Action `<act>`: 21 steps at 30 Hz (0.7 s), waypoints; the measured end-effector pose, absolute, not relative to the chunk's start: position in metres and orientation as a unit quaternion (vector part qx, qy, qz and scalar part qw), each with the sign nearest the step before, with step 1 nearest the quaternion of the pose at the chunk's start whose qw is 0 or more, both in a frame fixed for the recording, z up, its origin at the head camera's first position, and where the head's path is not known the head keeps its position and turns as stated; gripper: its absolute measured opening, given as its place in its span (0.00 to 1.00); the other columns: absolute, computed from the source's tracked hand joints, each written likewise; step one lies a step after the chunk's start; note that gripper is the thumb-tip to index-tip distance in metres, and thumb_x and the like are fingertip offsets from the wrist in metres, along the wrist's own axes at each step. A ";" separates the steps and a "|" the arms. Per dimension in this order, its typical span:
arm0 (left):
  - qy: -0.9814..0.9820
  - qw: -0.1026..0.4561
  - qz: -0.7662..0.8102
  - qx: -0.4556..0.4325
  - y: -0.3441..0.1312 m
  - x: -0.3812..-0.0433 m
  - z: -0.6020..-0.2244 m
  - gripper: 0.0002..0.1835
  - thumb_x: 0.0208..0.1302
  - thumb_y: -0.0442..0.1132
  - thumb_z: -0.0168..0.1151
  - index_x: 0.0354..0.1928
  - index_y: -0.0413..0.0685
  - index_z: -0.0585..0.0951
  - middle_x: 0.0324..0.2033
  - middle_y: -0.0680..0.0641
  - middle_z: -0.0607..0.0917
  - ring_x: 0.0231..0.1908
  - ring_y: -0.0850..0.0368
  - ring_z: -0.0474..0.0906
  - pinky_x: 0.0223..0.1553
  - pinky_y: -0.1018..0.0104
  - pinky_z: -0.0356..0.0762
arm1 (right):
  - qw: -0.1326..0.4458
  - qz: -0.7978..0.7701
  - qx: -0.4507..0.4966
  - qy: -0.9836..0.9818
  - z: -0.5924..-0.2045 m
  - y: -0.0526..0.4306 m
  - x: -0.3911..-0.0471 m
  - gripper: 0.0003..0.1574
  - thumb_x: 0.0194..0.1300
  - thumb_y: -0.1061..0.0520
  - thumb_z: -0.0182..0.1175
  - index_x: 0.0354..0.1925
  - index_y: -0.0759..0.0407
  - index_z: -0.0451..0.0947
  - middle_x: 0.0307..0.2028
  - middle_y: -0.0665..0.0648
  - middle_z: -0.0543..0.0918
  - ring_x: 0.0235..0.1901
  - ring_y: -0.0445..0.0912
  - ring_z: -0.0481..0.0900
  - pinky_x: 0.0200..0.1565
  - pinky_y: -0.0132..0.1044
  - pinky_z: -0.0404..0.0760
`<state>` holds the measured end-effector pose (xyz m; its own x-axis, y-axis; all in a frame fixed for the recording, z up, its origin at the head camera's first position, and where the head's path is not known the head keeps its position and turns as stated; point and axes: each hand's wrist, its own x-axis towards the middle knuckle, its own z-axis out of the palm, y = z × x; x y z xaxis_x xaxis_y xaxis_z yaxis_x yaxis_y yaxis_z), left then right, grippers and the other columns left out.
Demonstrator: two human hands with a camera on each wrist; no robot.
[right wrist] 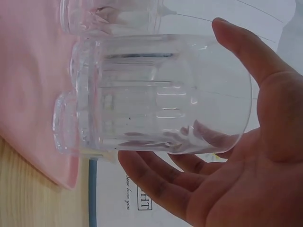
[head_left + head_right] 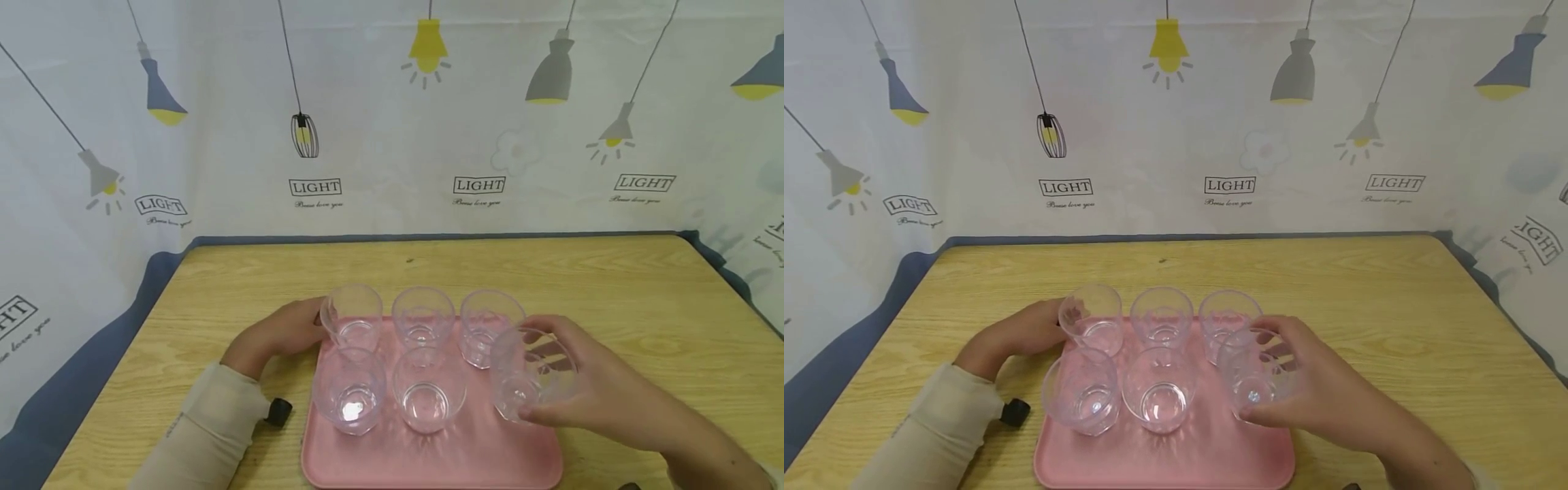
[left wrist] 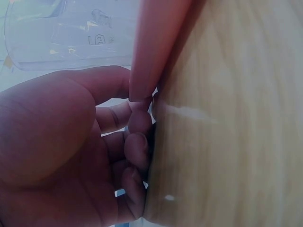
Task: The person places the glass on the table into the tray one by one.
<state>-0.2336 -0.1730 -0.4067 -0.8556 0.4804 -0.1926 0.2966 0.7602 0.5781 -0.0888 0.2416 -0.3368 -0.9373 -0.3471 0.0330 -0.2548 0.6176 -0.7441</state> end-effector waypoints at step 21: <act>0.923 0.167 0.276 0.210 -0.172 -0.234 -0.407 0.31 0.69 0.52 0.60 0.71 0.53 0.70 0.65 0.43 0.78 0.67 0.42 0.71 0.70 0.43 0.66 | 0.059 -0.425 -0.198 0.882 -0.343 0.228 -0.086 0.57 0.45 0.42 0.81 0.67 0.43 0.60 0.64 0.55 0.66 0.56 0.58 0.78 0.44 0.36 0.86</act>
